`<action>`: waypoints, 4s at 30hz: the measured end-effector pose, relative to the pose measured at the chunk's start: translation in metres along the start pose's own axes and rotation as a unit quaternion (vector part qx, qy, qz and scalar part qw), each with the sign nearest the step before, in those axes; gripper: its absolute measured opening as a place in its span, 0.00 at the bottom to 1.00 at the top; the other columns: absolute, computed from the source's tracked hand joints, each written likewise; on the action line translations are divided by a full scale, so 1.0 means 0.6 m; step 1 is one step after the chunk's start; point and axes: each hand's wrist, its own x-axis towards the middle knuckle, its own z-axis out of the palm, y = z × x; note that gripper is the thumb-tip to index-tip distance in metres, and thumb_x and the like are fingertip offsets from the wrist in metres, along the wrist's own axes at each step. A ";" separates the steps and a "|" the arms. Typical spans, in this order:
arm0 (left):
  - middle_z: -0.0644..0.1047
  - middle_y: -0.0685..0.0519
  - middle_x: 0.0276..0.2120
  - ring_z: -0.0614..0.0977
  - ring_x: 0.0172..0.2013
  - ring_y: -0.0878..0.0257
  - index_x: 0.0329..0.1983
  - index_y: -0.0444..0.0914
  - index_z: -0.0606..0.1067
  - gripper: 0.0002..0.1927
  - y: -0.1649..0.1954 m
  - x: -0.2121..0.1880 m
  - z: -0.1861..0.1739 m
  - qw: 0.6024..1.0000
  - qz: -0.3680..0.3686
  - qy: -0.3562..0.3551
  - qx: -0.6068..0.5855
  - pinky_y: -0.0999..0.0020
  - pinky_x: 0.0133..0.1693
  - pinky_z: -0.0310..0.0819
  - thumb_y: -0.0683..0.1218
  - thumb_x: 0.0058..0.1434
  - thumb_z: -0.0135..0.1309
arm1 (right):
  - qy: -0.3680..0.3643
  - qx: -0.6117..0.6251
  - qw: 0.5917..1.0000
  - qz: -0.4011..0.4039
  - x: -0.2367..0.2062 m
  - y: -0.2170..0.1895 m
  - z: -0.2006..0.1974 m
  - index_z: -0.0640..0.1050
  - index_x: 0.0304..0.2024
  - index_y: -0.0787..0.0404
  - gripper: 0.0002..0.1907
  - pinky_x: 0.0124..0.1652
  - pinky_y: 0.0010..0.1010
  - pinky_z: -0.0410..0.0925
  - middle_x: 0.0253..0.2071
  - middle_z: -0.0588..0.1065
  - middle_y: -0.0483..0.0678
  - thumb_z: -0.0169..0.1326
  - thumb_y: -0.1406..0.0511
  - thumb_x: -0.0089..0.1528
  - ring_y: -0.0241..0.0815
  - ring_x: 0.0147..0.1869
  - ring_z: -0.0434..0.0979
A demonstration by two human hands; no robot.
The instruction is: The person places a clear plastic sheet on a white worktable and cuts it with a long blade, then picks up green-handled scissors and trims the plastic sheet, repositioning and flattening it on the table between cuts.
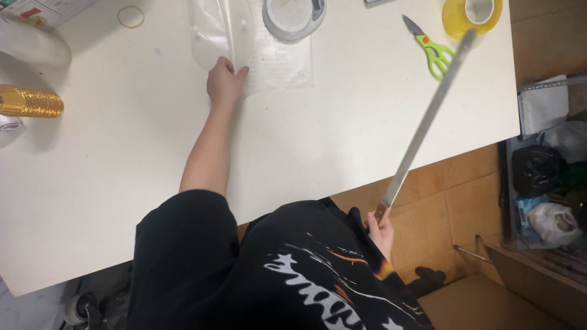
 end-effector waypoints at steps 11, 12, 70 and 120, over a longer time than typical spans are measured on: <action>0.78 0.43 0.27 0.78 0.30 0.43 0.24 0.36 0.73 0.22 0.143 -0.041 0.079 0.991 0.089 -0.008 -0.103 0.50 0.34 0.71 0.57 0.56 0.65 | -0.087 0.043 0.994 -0.058 0.059 -0.005 0.001 0.73 0.35 0.64 0.10 0.30 0.23 0.60 0.25 0.68 0.39 0.55 0.65 0.69 0.28 0.28 0.65; 0.77 0.42 0.26 0.77 0.29 0.42 0.23 0.35 0.73 0.23 0.135 -0.046 0.077 0.989 0.101 0.027 -0.108 0.49 0.33 0.70 0.57 0.57 0.66 | -0.076 0.039 0.995 -0.057 0.067 -0.015 0.004 0.73 0.35 0.64 0.10 0.28 0.23 0.59 0.24 0.68 0.39 0.55 0.65 0.67 0.29 0.27 0.64; 0.79 0.61 0.45 0.76 0.52 0.59 0.36 0.45 0.82 0.01 -0.077 -0.218 0.095 0.909 0.387 0.098 0.118 0.55 0.58 0.62 0.45 0.63 0.63 | -0.215 -0.331 0.913 -0.103 0.091 0.012 -0.088 0.79 0.56 0.57 0.24 0.40 0.33 0.73 0.36 0.82 0.53 0.64 0.63 0.56 0.45 0.39 0.83; 0.52 0.38 0.76 0.48 0.75 0.40 0.75 0.37 0.63 0.35 0.003 -0.294 0.198 0.917 0.367 -0.090 0.127 0.33 0.70 0.34 0.57 0.70 0.52 | -0.073 -0.337 0.921 -0.180 0.099 0.005 0.052 0.77 0.56 0.53 0.22 0.39 0.43 0.72 0.37 0.81 0.53 0.61 0.55 0.60 0.55 0.40 0.81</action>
